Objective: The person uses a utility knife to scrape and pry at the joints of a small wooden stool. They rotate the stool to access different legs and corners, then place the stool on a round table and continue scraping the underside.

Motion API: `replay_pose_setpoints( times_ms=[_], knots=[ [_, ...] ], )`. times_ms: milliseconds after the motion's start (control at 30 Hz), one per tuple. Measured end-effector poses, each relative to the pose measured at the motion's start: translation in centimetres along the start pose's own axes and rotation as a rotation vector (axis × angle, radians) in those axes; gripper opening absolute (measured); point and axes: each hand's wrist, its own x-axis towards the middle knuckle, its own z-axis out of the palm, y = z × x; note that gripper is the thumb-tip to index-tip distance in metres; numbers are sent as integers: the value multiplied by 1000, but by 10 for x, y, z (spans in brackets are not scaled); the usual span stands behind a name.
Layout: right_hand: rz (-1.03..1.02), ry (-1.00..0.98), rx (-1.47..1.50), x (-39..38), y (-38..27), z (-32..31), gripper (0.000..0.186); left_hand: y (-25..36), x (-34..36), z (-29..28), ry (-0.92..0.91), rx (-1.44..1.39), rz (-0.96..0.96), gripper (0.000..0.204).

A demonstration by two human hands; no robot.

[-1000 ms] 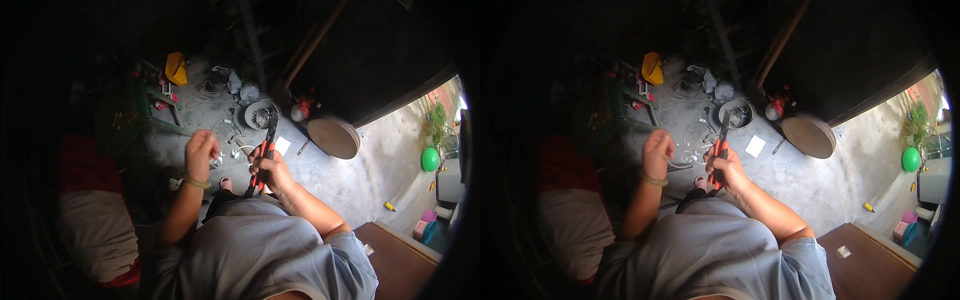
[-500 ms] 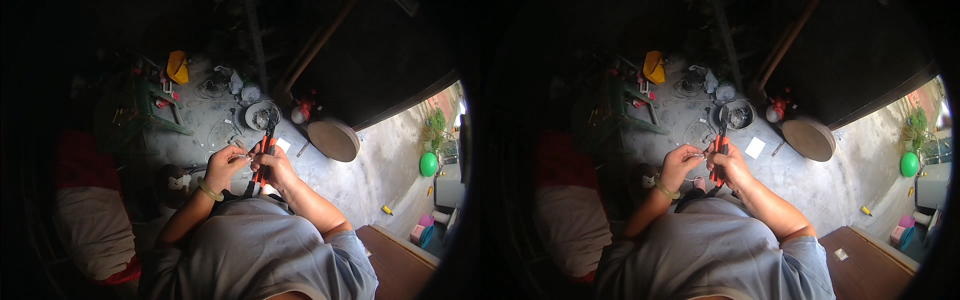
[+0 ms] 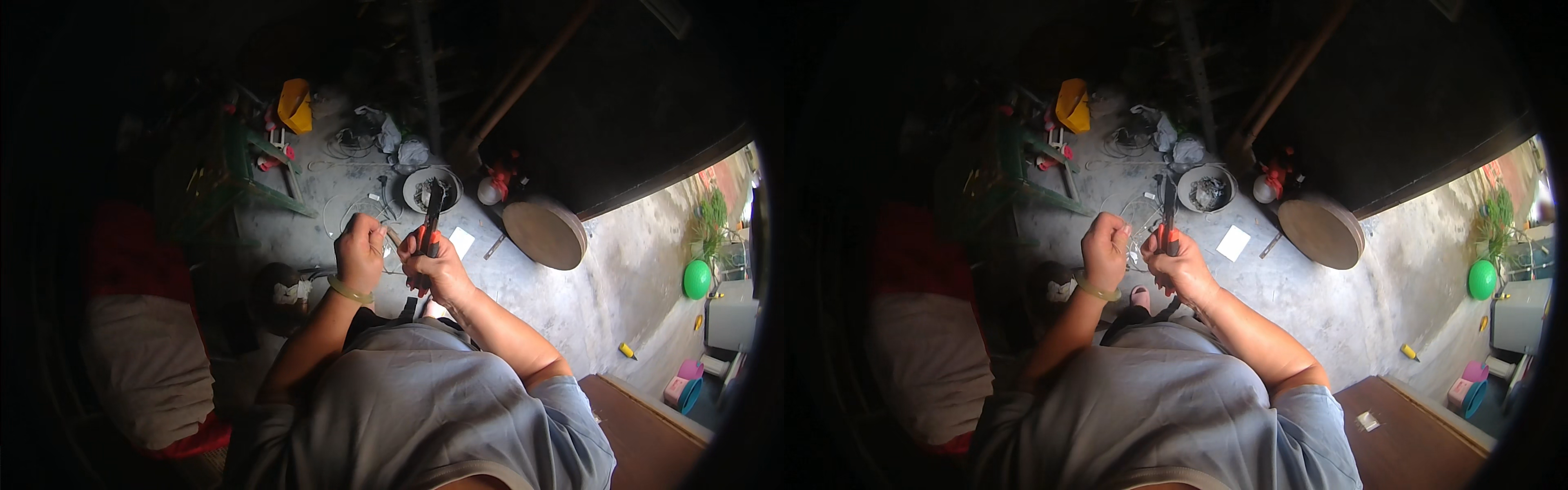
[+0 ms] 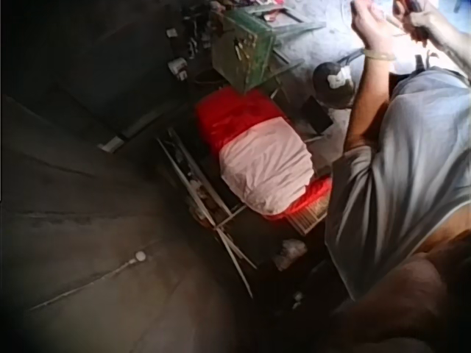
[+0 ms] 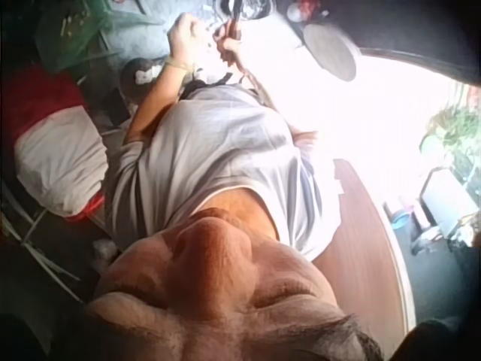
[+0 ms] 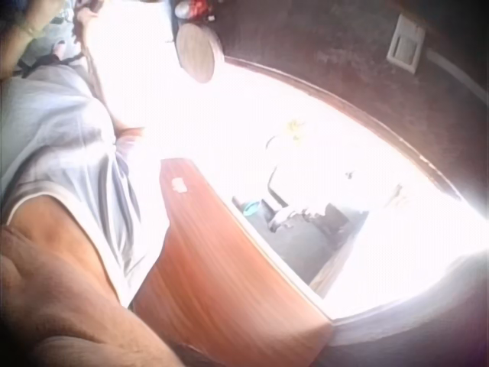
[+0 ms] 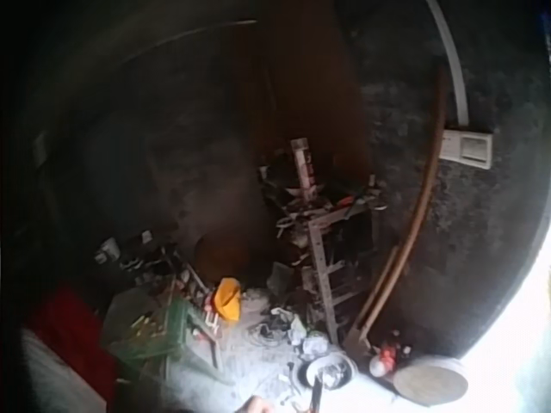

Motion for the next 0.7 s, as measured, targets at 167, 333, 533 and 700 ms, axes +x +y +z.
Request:
replay_pose_setpoints(
  times_ms=[167, 333, 533, 700],
  knots=[
    [-12, -56, 51, -6, 3, 3, 20, -31, 14, -2, 111, 15, -51, 12],
    [-16, -124, 93, -19, 20, -8, 16, -75, 29, -18, 198, 50, -209, 13],
    [121, 33, -32, -20, 27, -49, 16, -53, 26, -26, 14, -732, -551, 11],
    [33, 310, -358, -9, 40, -84, 11, -26, 19, -23, -245, -806, -584, 8]
  ],
)
